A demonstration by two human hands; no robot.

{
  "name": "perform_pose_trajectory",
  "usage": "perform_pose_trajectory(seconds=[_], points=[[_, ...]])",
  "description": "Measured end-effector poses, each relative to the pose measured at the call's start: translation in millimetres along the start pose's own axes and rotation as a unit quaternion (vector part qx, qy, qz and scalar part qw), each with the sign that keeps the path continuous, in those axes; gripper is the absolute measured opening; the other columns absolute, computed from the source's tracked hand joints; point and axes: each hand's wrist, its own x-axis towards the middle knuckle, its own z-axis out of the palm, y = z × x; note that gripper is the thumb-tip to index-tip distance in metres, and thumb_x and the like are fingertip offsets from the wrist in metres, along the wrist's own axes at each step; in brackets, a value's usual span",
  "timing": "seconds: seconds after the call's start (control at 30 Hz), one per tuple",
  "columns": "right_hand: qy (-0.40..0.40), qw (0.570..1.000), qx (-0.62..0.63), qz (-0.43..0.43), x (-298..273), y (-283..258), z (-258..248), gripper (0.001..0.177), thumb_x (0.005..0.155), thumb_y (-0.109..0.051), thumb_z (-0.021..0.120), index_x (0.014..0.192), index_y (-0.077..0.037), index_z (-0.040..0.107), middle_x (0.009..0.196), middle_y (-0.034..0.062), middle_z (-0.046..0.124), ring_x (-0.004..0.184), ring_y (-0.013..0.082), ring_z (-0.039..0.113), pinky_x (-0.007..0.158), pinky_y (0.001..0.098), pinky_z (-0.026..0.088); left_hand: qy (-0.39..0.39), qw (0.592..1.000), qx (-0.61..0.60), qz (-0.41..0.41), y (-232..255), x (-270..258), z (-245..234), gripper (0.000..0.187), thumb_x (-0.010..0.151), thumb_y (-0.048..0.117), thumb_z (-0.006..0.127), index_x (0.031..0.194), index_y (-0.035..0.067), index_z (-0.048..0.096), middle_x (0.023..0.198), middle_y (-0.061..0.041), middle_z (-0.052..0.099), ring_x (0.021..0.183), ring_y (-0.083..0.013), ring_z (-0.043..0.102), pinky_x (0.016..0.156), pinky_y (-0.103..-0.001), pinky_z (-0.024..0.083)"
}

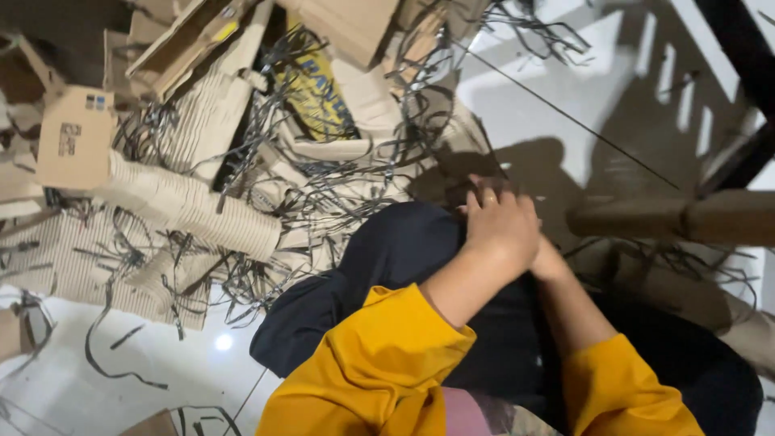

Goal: Wrapping corrugated cardboard around a chair leg and securing it with black plastic string

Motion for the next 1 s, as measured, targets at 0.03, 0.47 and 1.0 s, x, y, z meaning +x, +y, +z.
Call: perform_pose_trajectory(seconds=[0.03,0.47,1.0], points=[[-0.008,1.0,-0.006,0.0,4,-1,-3,0.036,0.092,-0.026,0.068,0.127,-0.015,0.07,0.118,0.013,0.071,0.109,0.034,0.07,0.081,0.0453,0.059,0.002,1.0,-0.007,-0.007,3,-7,-16,0.045,0.099,0.032,0.048,0.129,0.0,0.057,0.138,-0.031,0.052,0.141,-0.0582,0.031,0.115,-0.073,0.014],[-0.097,0.978,-0.118,-0.142,28,-167,21,0.031,0.099,-0.017,0.065,0.13,-0.016,0.07,0.111,0.0045,0.077,0.083,0.0139,0.071,0.067,0.0297,0.056,-0.373,0.898,0.216,0.088,37,-50,-29,0.068,0.104,0.053,0.042,0.162,0.019,0.034,0.169,-0.009,0.023,0.156,-0.0457,0.009,0.118,-0.069,0.007],[-0.189,0.821,-0.5,-0.203,118,-195,201,0.042,0.088,-0.043,0.076,0.119,-0.015,0.078,0.099,0.0161,0.076,0.099,0.0393,0.074,0.084,0.0574,0.06,-0.332,0.928,0.129,0.108,-47,-12,75,0.058,0.097,0.049,0.048,0.146,0.02,0.045,0.149,-0.005,0.039,0.139,-0.0363,0.031,0.108,-0.058,0.029]])
